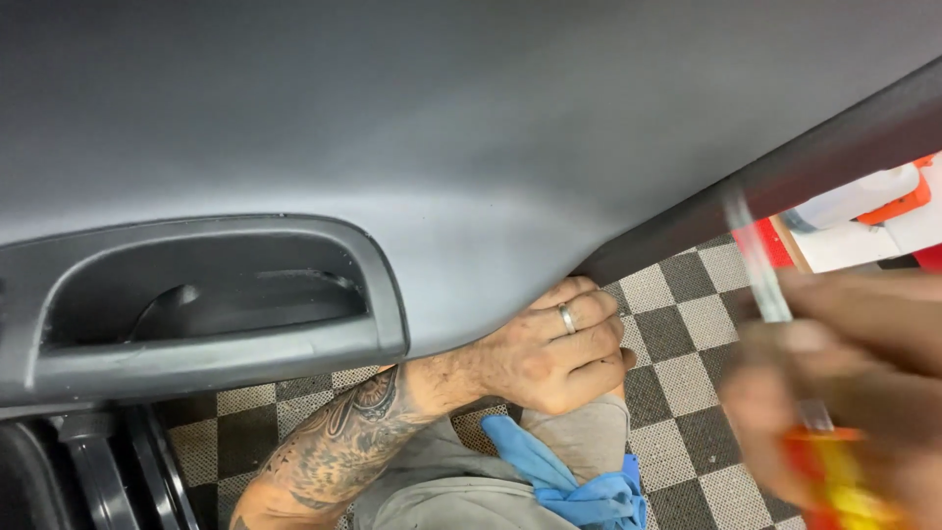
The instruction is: The person uses a flathead screwdriver to pry and release the clips holding a car door panel. They work along the seam, then pull the panel away from the door frame to detach it.
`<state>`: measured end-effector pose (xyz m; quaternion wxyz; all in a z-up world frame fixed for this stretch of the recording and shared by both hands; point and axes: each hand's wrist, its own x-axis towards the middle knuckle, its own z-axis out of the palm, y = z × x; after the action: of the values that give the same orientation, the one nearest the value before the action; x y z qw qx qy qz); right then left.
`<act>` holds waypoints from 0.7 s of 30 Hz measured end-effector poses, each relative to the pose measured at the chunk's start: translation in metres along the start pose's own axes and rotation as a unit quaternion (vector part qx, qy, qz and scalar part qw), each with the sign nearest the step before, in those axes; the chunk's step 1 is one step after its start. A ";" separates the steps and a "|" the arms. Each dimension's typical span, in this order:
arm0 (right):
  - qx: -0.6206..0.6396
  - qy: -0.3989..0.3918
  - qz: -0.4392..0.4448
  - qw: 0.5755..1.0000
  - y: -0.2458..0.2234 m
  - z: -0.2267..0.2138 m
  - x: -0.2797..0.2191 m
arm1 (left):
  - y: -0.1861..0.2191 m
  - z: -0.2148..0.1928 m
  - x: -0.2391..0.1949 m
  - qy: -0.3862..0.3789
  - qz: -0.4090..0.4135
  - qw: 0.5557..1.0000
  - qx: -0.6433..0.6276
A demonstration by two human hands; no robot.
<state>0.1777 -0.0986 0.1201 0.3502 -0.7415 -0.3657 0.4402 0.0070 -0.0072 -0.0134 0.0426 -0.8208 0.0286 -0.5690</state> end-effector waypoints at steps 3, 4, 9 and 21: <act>-0.531 0.042 -0.467 0.705 0.016 0.011 -0.004 | 0.001 0.002 -0.002 0.017 -0.002 1.000 -0.014; -0.532 0.043 -0.468 0.705 0.007 0.010 -0.007 | 0.000 0.001 -0.001 0.018 -0.001 1.000 -0.014; -0.211 0.152 -0.256 0.931 0.014 0.009 -0.005 | -0.001 -0.002 0.000 0.007 0.005 1.000 -0.012; -0.265 0.052 -0.221 0.937 0.010 0.001 -0.010 | 0.001 0.002 -0.003 0.018 0.001 1.000 -0.021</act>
<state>0.1753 -0.1116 0.1155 0.2483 -0.7299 -0.6049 0.1994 0.0076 -0.0076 -0.0166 0.0257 -0.8113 0.0424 -0.5826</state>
